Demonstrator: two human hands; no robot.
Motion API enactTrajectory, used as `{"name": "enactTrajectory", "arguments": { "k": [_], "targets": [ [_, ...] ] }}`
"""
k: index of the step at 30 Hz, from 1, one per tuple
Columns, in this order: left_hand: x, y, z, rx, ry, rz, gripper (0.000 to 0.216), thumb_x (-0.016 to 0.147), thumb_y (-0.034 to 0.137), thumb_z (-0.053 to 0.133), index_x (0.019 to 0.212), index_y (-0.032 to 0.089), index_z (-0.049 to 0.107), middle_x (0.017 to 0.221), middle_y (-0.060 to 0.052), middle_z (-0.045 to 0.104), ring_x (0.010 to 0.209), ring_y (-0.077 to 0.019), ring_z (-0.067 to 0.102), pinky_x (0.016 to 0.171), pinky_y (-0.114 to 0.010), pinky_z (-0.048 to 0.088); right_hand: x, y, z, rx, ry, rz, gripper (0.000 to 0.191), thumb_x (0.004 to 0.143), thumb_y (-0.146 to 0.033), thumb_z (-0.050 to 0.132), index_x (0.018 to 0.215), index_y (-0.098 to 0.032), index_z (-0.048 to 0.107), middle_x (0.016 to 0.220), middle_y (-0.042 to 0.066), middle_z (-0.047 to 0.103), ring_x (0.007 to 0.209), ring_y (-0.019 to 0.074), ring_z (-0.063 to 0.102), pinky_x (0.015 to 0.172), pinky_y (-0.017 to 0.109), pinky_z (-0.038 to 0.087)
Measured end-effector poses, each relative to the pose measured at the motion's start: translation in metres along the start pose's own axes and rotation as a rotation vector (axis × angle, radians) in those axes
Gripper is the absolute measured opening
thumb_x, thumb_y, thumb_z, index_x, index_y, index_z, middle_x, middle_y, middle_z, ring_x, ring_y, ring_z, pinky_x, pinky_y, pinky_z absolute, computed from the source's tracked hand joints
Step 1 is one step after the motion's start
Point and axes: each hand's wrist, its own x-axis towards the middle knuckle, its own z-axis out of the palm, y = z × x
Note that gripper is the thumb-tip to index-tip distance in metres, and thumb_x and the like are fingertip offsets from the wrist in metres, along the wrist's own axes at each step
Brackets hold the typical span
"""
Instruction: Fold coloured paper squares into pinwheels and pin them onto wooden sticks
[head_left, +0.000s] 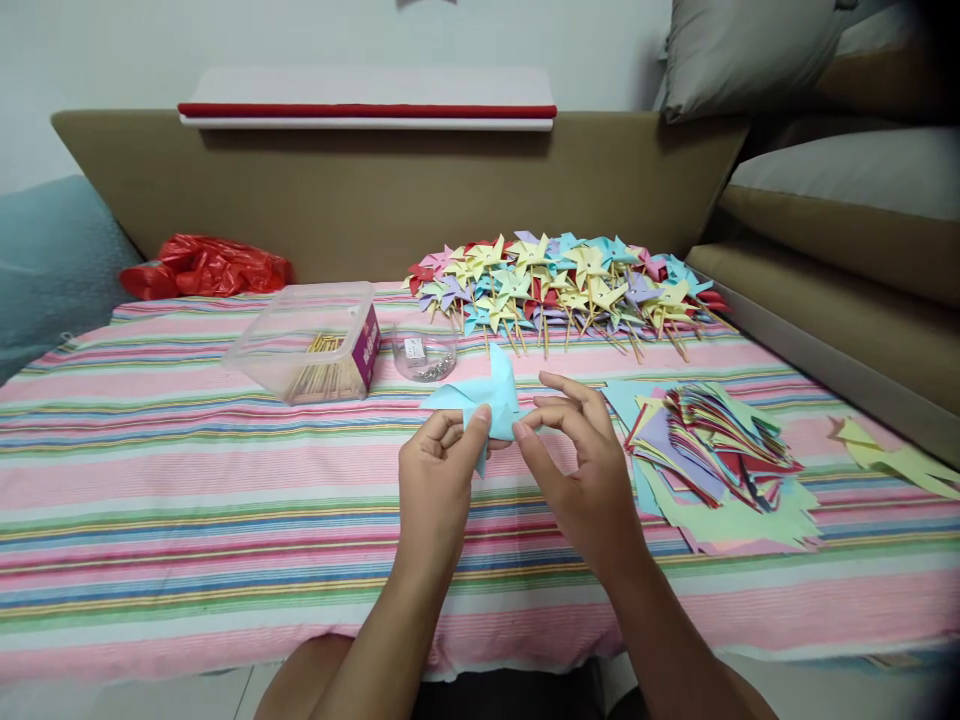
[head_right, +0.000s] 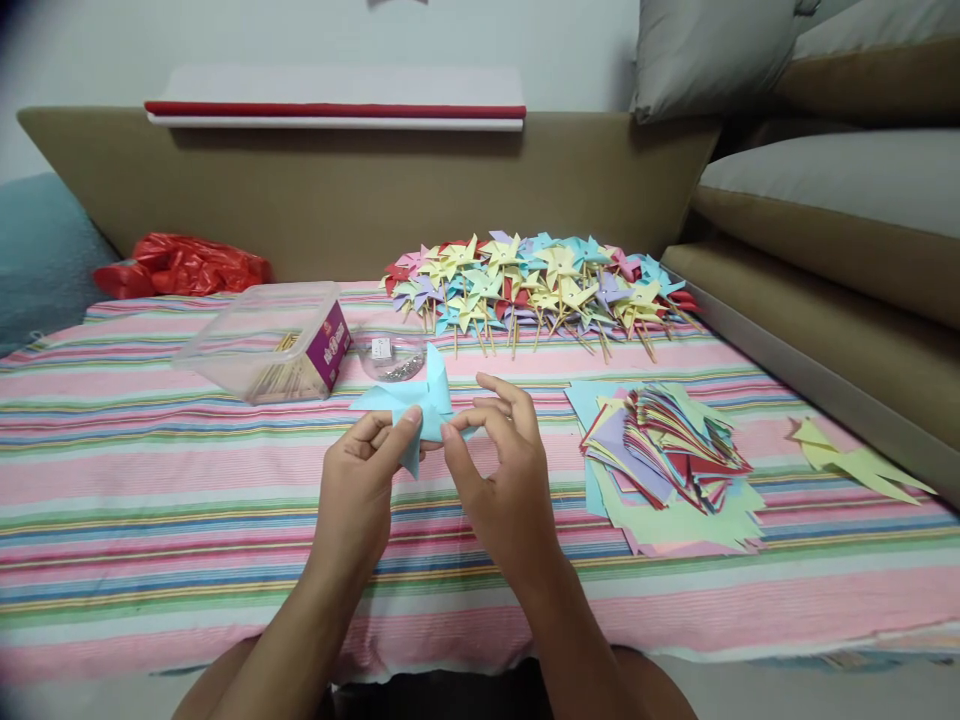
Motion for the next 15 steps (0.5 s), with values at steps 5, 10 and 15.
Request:
{"name": "enactTrajectory", "arguments": {
  "k": [5, 10, 15],
  "targets": [
    [-0.0035, 0.0019, 0.0006, 0.071, -0.010, 0.039, 0.025, 0.085, 0.039, 0.073, 0.076, 0.017, 0.066, 0.067, 0.000, 0.066, 0.063, -0.0110, 0.054, 0.060, -0.023, 0.040, 0.0003, -0.0015, 0.0079, 0.041, 0.049, 0.086, 0.008, 0.088, -0.026, 0.065, 0.082, -0.022, 0.067, 0.123, 0.013, 0.061, 0.128, 0.0275, 0.054, 0.106, 0.047, 0.043],
    [-0.0050, 0.0026, 0.0017, 0.096, -0.018, 0.050, 0.025, 0.085, 0.038, 0.073, 0.075, 0.016, 0.065, 0.067, 0.000, 0.065, 0.064, -0.0105, 0.054, 0.061, -0.022, 0.042, 0.0001, -0.0024, 0.0103, 0.021, 0.100, 0.098, 0.008, 0.085, -0.025, 0.069, 0.078, -0.021, 0.067, 0.118, 0.012, 0.063, 0.124, 0.0273, 0.057, 0.104, 0.045, 0.044],
    [-0.0053, 0.0042, 0.0034, 0.105, -0.031, 0.073, 0.028, 0.084, 0.037, 0.075, 0.070, 0.017, 0.062, 0.062, 0.002, 0.060, 0.063, -0.0105, 0.055, 0.060, -0.021, 0.042, 0.0003, -0.0022, 0.0088, 0.014, 0.114, 0.100, 0.008, 0.083, -0.024, 0.071, 0.076, -0.022, 0.068, 0.119, 0.012, 0.062, 0.121, 0.0275, 0.059, 0.103, 0.046, 0.045]
  ]
}}
